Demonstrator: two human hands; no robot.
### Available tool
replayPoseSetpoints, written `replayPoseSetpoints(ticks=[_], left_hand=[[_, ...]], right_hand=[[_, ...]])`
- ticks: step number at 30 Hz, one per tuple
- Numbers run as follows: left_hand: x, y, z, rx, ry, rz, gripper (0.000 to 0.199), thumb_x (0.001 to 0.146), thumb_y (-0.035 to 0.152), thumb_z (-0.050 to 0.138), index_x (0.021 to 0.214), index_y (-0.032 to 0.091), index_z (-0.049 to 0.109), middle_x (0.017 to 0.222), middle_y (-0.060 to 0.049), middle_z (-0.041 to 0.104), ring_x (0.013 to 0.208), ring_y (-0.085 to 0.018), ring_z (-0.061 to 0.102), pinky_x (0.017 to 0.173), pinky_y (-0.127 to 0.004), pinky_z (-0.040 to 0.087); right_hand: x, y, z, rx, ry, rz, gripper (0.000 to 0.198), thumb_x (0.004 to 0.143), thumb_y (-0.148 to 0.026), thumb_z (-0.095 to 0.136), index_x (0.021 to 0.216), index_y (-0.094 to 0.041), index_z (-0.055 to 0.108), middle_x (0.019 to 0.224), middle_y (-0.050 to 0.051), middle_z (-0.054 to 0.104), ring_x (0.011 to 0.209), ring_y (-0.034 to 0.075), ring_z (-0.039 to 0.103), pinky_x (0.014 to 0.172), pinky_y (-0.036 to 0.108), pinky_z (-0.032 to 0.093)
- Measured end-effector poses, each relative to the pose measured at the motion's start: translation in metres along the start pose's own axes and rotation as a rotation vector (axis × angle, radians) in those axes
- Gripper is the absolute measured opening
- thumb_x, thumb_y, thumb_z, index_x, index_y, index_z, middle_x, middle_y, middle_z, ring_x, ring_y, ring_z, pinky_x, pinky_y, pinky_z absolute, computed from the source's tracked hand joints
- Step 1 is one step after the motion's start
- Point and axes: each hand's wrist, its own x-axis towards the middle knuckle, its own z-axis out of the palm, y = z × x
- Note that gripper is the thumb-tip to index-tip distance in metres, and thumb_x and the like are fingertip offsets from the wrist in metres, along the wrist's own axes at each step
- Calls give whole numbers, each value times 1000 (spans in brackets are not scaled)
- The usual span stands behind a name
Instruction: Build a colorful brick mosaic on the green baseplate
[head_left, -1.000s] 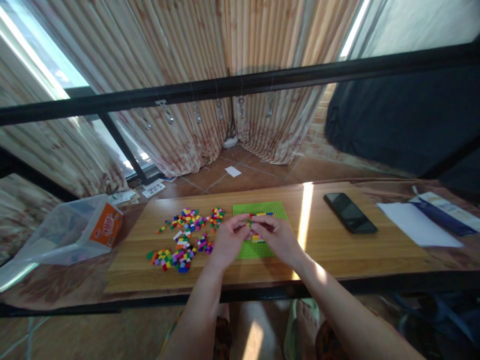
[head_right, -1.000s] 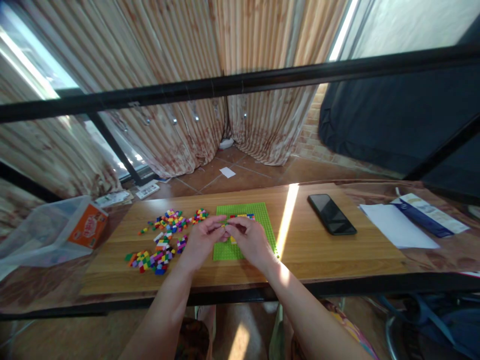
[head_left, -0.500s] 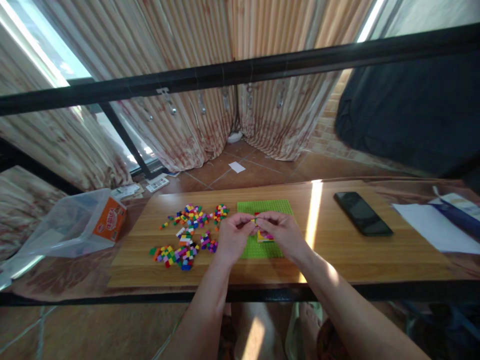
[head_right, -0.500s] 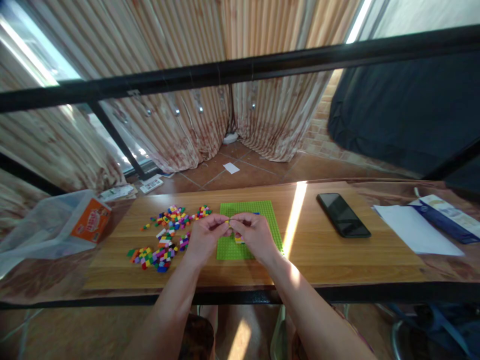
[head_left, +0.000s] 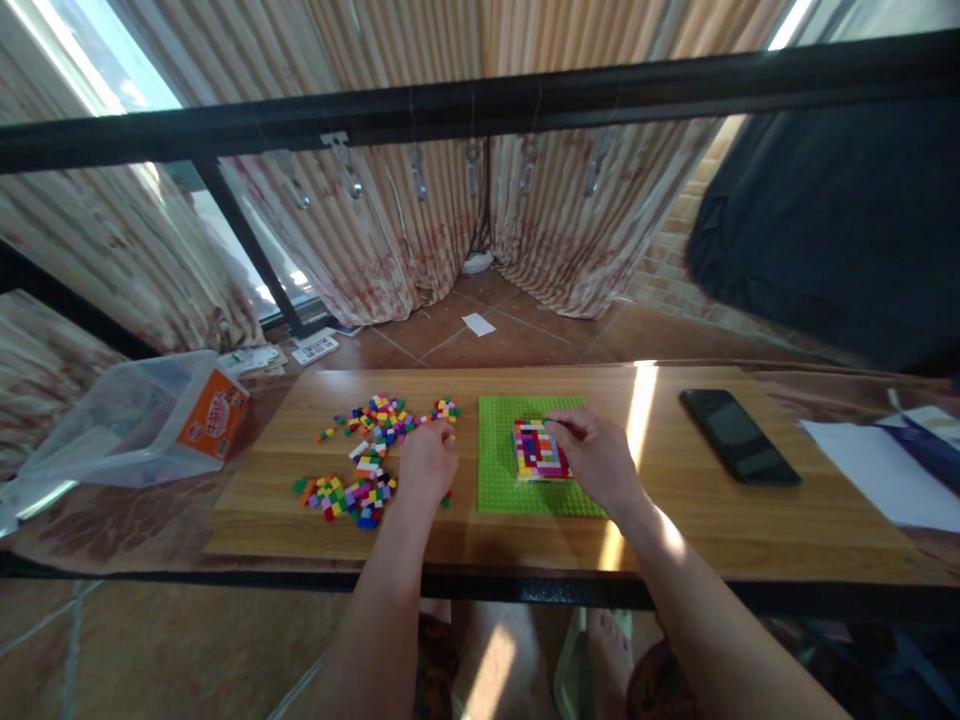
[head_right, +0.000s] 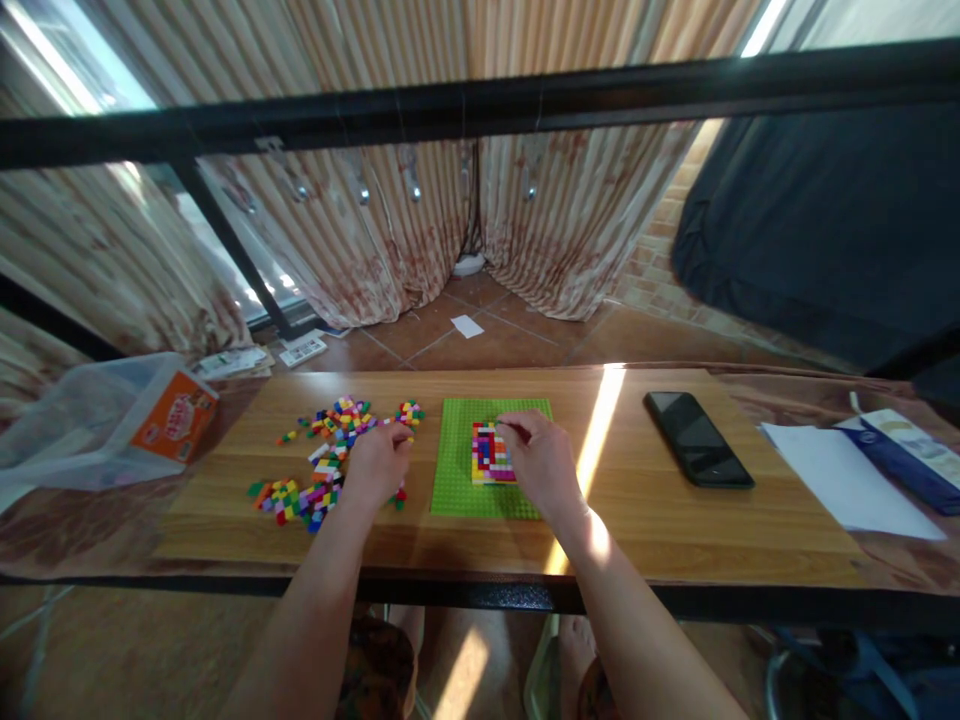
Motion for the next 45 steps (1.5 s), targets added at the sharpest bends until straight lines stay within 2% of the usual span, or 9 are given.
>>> replayPoseSetpoints(ticks=[3,7,11,17,21,30,34,38,45], left_hand=[[-2,0,2,118,1,1,25,83,10,55,94,17,77,95,-16,75,90,-28,70,81,-35,52],[-3,4,6,121,39,21,28,83,9,53,98,16,76,99,-18,73,91,-28,69,85,-38,52],[-2,14,9,-8,67,53,32,87,9,49,107,12,74,109,-19,71,99,-29,68,93,-41,52],[1,38,22,-318,-60,141,35,87,8,50,116,8,70,112,-17,72,102,-25,68,98,-39,52],[0,45,32,-404,-89,160,36,85,4,52,115,10,71,114,-16,72,108,-25,66,102,-41,50],[-5,48,39,-467,-139,201,37,85,6,49,112,13,73,113,-15,73,108,-26,67,101,-39,49],[-7,51,40,-476,-144,215,38,86,7,44,107,15,74,100,-11,74,93,-23,68,90,-36,52],[-9,52,40,-486,-169,218,37,87,8,41,100,13,75,84,-10,70,79,-22,64,81,-34,51],[-11,53,41,-453,-143,232,29,86,8,45,93,14,73,87,-9,70,85,-22,64,83,-33,51]], right_hand=[[6,0,-2,-169,13,-140,22,88,-32,57,90,-22,76,91,7,74,83,21,67,80,37,51],[14,-1,5,-270,-27,-252,23,90,-25,53,90,-22,76,92,7,73,84,21,67,81,35,51],[20,2,14,-334,-75,-306,26,93,-23,51,93,-20,76,94,8,71,85,20,66,81,33,50],[24,5,21,-434,-139,-360,26,95,-23,51,96,-21,77,96,8,70,86,20,65,79,32,49],[25,5,24,-482,-162,-405,27,96,-23,50,94,-22,77,96,9,70,88,21,63,79,34,49],[28,2,25,-495,-180,-396,29,93,-19,51,82,-23,77,88,7,69,82,20,62,79,33,49],[32,0,26,-511,-216,-376,29,91,-18,51,77,-23,77,84,7,69,79,20,62,78,32,49],[34,-2,28,-521,-237,-377,30,90,-17,50,75,-21,76,83,8,69,78,20,62,78,32,48],[34,0,27,-437,-228,-339,27,87,-15,55,73,-22,77,84,7,71,79,20,66,78,33,50]])
